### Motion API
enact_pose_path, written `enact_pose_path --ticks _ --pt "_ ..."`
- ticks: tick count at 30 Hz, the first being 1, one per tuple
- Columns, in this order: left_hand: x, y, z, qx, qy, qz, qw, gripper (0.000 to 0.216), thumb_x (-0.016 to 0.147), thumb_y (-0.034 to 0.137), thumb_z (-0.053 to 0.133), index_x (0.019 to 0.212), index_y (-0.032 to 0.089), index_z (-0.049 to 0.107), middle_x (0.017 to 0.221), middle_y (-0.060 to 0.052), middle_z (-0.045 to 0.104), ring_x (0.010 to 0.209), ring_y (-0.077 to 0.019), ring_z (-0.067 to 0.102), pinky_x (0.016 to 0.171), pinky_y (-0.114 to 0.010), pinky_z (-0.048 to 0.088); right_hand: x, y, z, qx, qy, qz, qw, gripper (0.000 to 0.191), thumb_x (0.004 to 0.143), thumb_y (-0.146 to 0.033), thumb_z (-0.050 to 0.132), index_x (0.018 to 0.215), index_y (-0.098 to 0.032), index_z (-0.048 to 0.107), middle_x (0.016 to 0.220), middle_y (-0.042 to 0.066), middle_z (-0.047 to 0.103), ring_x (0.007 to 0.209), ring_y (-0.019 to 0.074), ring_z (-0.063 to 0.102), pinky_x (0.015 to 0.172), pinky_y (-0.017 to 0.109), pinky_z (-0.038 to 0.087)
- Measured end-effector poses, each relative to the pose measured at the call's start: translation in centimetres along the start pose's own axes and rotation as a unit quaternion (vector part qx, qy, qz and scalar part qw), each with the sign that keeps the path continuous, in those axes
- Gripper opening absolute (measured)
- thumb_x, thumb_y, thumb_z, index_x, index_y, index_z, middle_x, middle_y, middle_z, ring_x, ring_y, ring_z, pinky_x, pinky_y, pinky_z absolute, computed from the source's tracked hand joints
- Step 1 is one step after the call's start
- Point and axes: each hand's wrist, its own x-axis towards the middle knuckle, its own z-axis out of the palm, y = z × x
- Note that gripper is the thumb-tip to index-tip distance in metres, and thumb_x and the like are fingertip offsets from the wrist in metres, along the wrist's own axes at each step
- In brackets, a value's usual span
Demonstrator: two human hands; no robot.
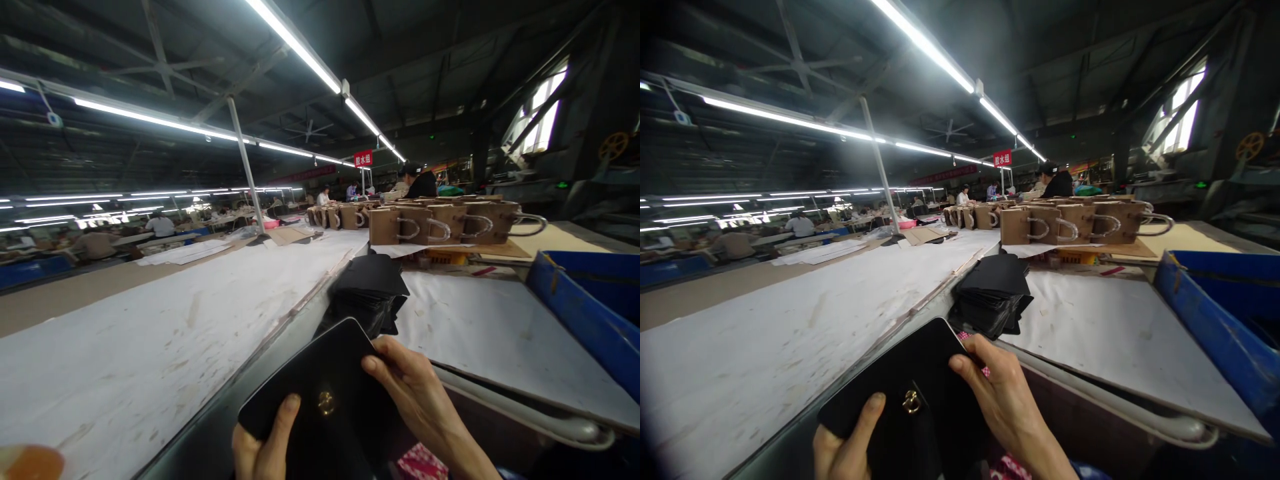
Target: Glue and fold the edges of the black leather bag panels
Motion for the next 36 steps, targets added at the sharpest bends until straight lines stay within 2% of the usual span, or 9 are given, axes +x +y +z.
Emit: enact_pose_path --ticks 4,9,13,17,20,22,27,32,36 --pt "3.6 1.5 -0.8 0.01 -0.078 -0.01 0.997 0.04 0.085 0.052 0.065 0.106 0.019 0.07 0.096 -0.006 0.076 0.089 -0.024 0.073 0.074 -0.029 0.061 0.5 -0.1 0.2 -0.059 0.013 -0.042 0.997 0.045 0.099 -0.052 0.049 0.066 -0.021 0.046 0.059 -0.006 0.033 0.052 0.01 0.03 0.046 0.022 0.028" --pt "7.2 4.3 -1.7 0.133 -0.214 0.117 0.961 0.029 0.09 0.044 0.062 0.108 0.023 0.07 0.104 -0.005 0.077 0.092 -0.0227 0.073 0.083 -0.031 0.059 1.6 -0.8 0.4 -0.103 0.005 -0.098 0.99 0.041 0.101 -0.048 0.046 0.069 -0.022 0.049 0.058 -0.006 0.04 0.049 0.0097 0.035 0.045 0.022 0.03" --pt "8.9 6.0 -2.2 0.228 -0.225 0.194 0.927 0.034 0.093 0.047 0.058 0.12 0.027 0.065 0.115 -0.005 0.075 0.101 -0.0256 0.071 0.089 -0.037 0.057 3.3 -1.6 1.0 -0.169 0.013 -0.184 0.968 0.036 0.104 -0.04 0.044 0.076 -0.021 0.055 0.06 -0.005 0.05 0.05 0.0093 0.044 0.049 0.021 0.035" --pt "9.4 7.0 -1.8 0.208 -0.225 0.252 0.918 0.043 0.093 0.042 0.061 0.133 0.028 0.057 0.115 -0.003 0.074 0.1 -0.0225 0.072 0.09 -0.033 0.057 4.5 -2.6 1.9 -0.232 -0.032 -0.273 0.933 0.042 0.108 -0.038 0.035 0.078 -0.02 0.058 0.062 -0.002 0.057 0.053 0.0112 0.05 0.054 0.024 0.036" --pt "8.7 6.9 -0.8 0.148 -0.261 0.29 0.909 0.015 0.095 0.027 0.061 0.109 0.027 0.068 0.091 0.003 0.074 0.082 -0.0138 0.072 0.077 -0.019 0.055 4.5 -3.0 2.9 -0.243 -0.063 -0.308 0.918 0.045 0.109 -0.035 0.03 0.077 -0.019 0.056 0.063 -0.002 0.059 0.051 0.012 0.048 0.054 0.026 0.034" --pt "8.0 6.5 -0.2 0.133 -0.236 0.303 0.913 0.011 0.096 0.021 0.059 0.091 0.024 0.068 0.079 0.004 0.071 0.07 -0.0105 0.069 0.068 -0.015 0.053 4.2 -2.8 3.7 -0.251 -0.059 -0.295 0.92 0.041 0.108 -0.035 0.037 0.076 -0.019 0.056 0.062 -0.002 0.061 0.049 0.0123 0.05 0.053 0.027 0.031" --pt "7.4 4.4 -0.4 0.165 -0.136 0.292 0.932 0.014 0.093 0.027 0.061 0.081 0.023 0.066 0.072 0.005 0.072 0.063 -0.0103 0.069 0.065 -0.014 0.051 3.2 -1.4 4.6 -0.27 -0.021 -0.253 0.929 0.03 0.099 -0.045 0.058 0.084 -0.019 0.062 0.061 -0.003 0.067 0.05 0.0128 0.06 0.048 0.027 0.027" --pt "8.4 2.1 -2.5 0.228 -0.097 0.232 0.941 0.019 0.088 0.039 0.064 0.078 0.024 0.069 0.073 0.005 0.075 0.062 -0.0117 0.069 0.063 -0.015 0.051 1.9 0.4 3.4 -0.267 0.004 -0.259 0.928 0.046 0.103 -0.051 0.046 0.073 -0.019 0.061 0.059 -0.003 0.066 0.049 0.0102 0.06 0.049 0.026 0.031" --pt "8.3 2.0 -3.1 0.213 -0.094 0.207 0.95 0.02 0.086 0.039 0.064 0.074 0.023 0.069 0.069 0.005 0.074 0.06 -0.0116 0.068 0.061 -0.015 0.05 1.1 1.3 0.8 -0.261 0.026 -0.278 0.924 0.051 0.105 -0.051 0.041 0.069 -0.019 0.061 0.055 -0.004 0.063 0.044 0.0081 0.056 0.05 0.024 0.034"
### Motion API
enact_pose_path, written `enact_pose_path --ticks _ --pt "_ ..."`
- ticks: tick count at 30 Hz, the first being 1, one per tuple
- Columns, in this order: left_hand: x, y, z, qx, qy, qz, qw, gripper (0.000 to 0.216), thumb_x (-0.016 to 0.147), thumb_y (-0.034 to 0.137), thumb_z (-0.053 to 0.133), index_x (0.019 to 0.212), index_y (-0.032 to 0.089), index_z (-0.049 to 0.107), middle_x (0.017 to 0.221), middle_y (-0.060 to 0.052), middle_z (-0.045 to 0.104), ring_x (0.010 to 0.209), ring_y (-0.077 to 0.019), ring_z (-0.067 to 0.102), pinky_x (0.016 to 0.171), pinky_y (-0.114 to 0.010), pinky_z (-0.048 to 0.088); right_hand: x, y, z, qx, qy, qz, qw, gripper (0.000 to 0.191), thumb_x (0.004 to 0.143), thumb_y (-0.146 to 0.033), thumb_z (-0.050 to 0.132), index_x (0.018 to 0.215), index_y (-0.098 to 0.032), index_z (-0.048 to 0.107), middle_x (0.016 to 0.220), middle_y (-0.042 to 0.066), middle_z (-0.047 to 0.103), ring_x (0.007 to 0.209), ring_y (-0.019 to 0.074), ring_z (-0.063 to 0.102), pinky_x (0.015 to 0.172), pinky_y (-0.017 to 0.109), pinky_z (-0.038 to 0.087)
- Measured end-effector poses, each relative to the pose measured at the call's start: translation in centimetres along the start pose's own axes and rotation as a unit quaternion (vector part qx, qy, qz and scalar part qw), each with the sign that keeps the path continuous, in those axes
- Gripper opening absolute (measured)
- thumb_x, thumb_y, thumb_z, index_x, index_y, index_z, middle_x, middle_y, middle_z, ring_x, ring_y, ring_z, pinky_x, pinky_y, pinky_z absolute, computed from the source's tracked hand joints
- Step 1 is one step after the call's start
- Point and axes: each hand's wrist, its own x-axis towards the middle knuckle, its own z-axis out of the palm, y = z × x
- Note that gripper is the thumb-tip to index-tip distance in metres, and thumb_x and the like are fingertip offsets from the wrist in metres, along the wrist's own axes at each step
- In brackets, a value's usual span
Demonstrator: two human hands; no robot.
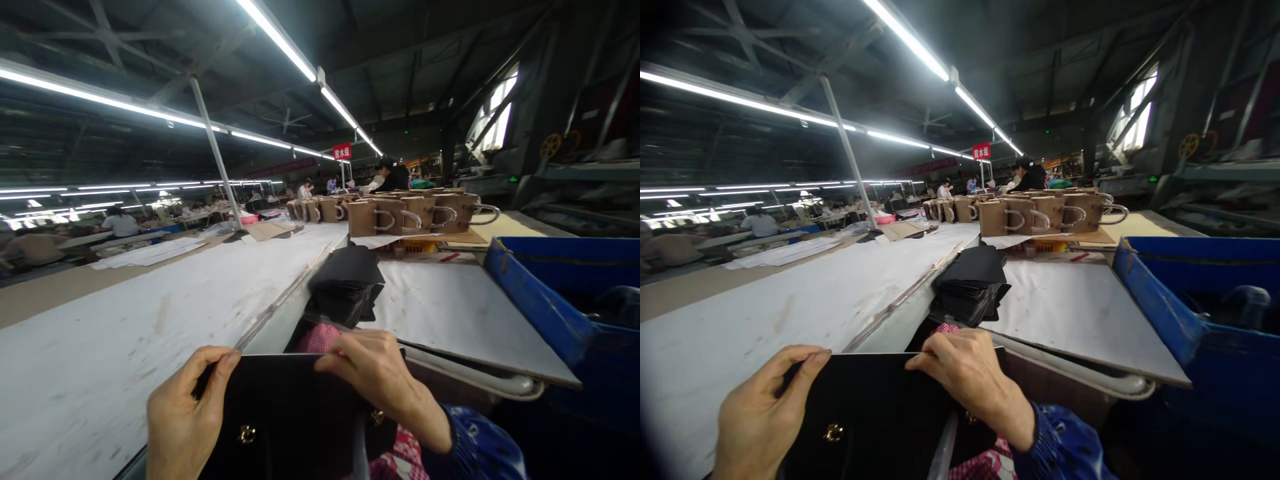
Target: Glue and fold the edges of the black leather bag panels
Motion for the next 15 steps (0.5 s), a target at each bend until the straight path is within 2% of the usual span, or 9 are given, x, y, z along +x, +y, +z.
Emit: enact_pose_path --ticks 4,8,12,15 --pt "0.0 1.7 0.4 -0.058 -0.009 -0.002 0.998 0.023 0.09 0.03 0.06 0.069 0.022 0.065 0.062 0.005 0.068 0.057 -0.0108 0.064 0.057 -0.015 0.048 -1.2 2.3 -2.8 -0.013 0.015 0.007 1.0 0.036 0.104 -0.041 0.05 0.079 -0.018 0.063 0.056 -0.004 0.063 0.044 0.0084 0.058 0.051 0.022 0.038" --pt "0.2 3.3 1.3 -0.068 0.011 0.027 0.997 0.025 0.095 0.023 0.053 0.071 0.02 0.06 0.059 0.005 0.063 0.052 -0.0092 0.06 0.053 -0.015 0.045 -3.2 4.4 -4.7 -0.021 0.006 0.042 0.999 0.026 0.105 -0.032 0.047 0.086 -0.023 0.061 0.064 -0.006 0.067 0.047 0.006 0.062 0.051 0.016 0.042" --pt "0.3 4.1 2.3 -0.049 0.056 0.047 0.996 0.019 0.098 0.021 0.049 0.081 0.02 0.058 0.062 0.006 0.063 0.051 -0.008 0.058 0.054 -0.015 0.044 -5.5 4.9 -4.9 -0.018 0.015 0.133 0.991 0.03 0.106 -0.036 0.043 0.086 -0.025 0.062 0.069 -0.004 0.07 0.052 0.0093 0.066 0.051 0.017 0.045" --pt "0.7 3.9 3.2 -0.027 0.08 0.048 0.995 0.018 0.1 0.025 0.047 0.087 0.021 0.058 0.065 0.006 0.064 0.05 -0.0077 0.056 0.054 -0.015 0.044 -6.3 5.0 -5.0 0.011 0.004 0.178 0.984 0.04 0.105 -0.045 0.039 0.082 -0.025 0.064 0.064 -0.003 0.068 0.048 0.0106 0.062 0.05 0.021 0.044"
